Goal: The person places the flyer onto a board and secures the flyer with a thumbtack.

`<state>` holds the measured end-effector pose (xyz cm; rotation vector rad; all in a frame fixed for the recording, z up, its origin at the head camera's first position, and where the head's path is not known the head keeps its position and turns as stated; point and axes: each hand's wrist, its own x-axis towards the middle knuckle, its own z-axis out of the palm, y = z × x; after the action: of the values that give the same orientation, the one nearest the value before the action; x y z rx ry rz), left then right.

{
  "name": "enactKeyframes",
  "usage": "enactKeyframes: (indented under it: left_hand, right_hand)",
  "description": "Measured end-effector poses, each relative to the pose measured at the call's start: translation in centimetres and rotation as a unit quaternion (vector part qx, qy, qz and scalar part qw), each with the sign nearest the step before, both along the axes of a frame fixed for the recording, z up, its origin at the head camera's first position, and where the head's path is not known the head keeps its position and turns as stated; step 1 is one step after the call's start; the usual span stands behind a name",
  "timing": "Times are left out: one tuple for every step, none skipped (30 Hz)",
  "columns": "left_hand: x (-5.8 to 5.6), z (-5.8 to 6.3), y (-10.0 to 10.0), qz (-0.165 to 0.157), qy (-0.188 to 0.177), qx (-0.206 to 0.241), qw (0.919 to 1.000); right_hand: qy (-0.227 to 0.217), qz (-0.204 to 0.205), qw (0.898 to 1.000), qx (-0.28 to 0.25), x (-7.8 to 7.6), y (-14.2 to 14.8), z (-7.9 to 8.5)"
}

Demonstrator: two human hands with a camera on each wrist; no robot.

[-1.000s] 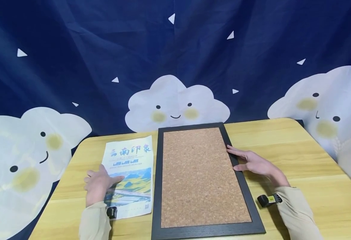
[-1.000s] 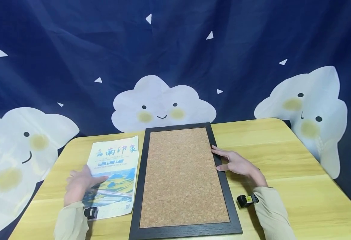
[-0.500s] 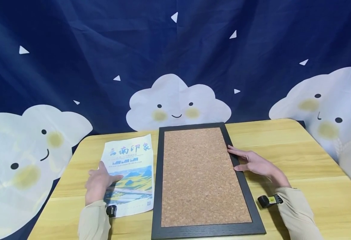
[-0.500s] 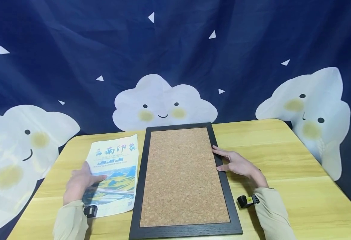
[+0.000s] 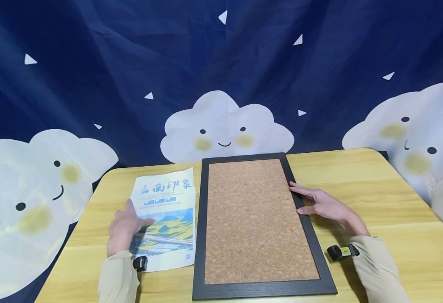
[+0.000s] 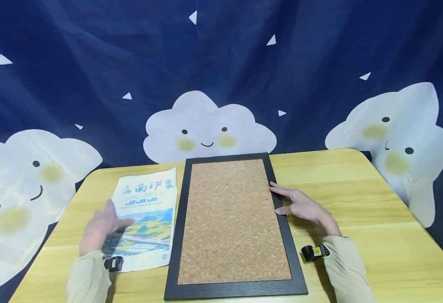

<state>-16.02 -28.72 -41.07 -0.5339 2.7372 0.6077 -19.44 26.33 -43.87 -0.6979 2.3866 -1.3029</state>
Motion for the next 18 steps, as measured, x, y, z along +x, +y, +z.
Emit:
enactKeyframes:
  left_hand:
    - [-0.1, 0.1, -0.1, 0.000, 0.008, -0.002, 1.0000]
    - [-0.1, 0.3, -0.1, 0.001, 0.015, -0.005, 0.9999]
    - [-0.3, 0.5, -0.1, 0.004, 0.025, -0.009, 0.9996]
    - [-0.4, 0.7, -0.1, 0.007, 0.037, -0.012, 0.9992]
    - [-0.4, 0.9, -0.1, 0.012, 0.049, -0.013, 0.9986]
    - [-0.4, 1.2, 0.0, 0.016, 0.062, -0.016, 0.9978]
    - [-0.4, 1.5, 0.1, 0.020, 0.078, -0.018, 0.9966]
    - [-0.3, 1.8, 0.2, 0.024, 0.098, -0.021, 0.9946]
    - [-0.2, 2.2, 0.3, 0.026, 0.122, -0.023, 0.9920]
    - [-0.1, 2.5, 0.5, 0.030, 0.147, -0.025, 0.9884]
    - [0.0, 2.8, 0.6, 0.034, 0.174, -0.028, 0.9838]
    - [0.2, 3.2, 0.8, 0.038, 0.201, -0.031, 0.9784]
    - [0.3, 3.5, 0.9, 0.043, 0.228, -0.033, 0.9722]
    - [0.4, 3.9, 1.1, 0.050, 0.253, -0.034, 0.9655]
    - [0.5, 4.2, 1.3, 0.055, 0.276, -0.034, 0.9589]
    - [0.6, 4.5, 1.5, 0.062, 0.299, -0.034, 0.9517]
    - [0.7, 4.8, 1.7, 0.067, 0.319, -0.033, 0.9449]
    - [0.8, 5.1, 1.9, 0.072, 0.334, -0.032, 0.9392]
  right_hand:
    - [0.000, -0.001, 1.000, 0.000, 0.0, 0.0, 0.0]
    - [-0.002, -0.001, 1.000, 0.000, 0.0, 0.1, 0.1]
    - [-0.004, -0.001, 1.000, -0.001, 0.0, 0.1, 0.1]
    - [-0.006, 0.000, 1.000, -0.002, 0.0, 0.1, 0.1]
    - [-0.007, 0.000, 1.000, -0.002, 0.0, 0.1, 0.1]
    - [-0.008, 0.000, 1.000, -0.001, 0.0, 0.1, 0.1]
    - [-0.009, 0.000, 1.000, -0.001, 0.0, 0.0, 0.1]
    - [-0.010, 0.000, 1.000, 0.000, 0.0, 0.0, 0.1]
    - [-0.009, 0.000, 1.000, 0.001, 0.0, 0.0, 0.2]
    - [-0.008, -0.001, 1.000, 0.004, 0.0, 0.0, 0.2]
    - [-0.008, -0.003, 1.000, 0.006, 0.0, 0.0, 0.1]
    - [-0.008, -0.004, 1.000, 0.009, 0.0, 0.0, 0.1]
    - [-0.007, -0.005, 1.000, 0.012, 0.0, 0.0, 0.1]
    - [-0.006, -0.005, 1.000, 0.016, 0.0, 0.0, 0.1]
    - [-0.005, -0.006, 1.000, 0.018, 0.0, 0.0, 0.1]
    - [-0.005, -0.007, 1.000, 0.020, -0.1, 0.1, 0.0]
    - [-0.007, -0.008, 1.000, 0.021, -0.1, 0.0, 0.0]
    - [-0.008, -0.008, 1.000, 0.021, -0.1, 0.0, 0.0]
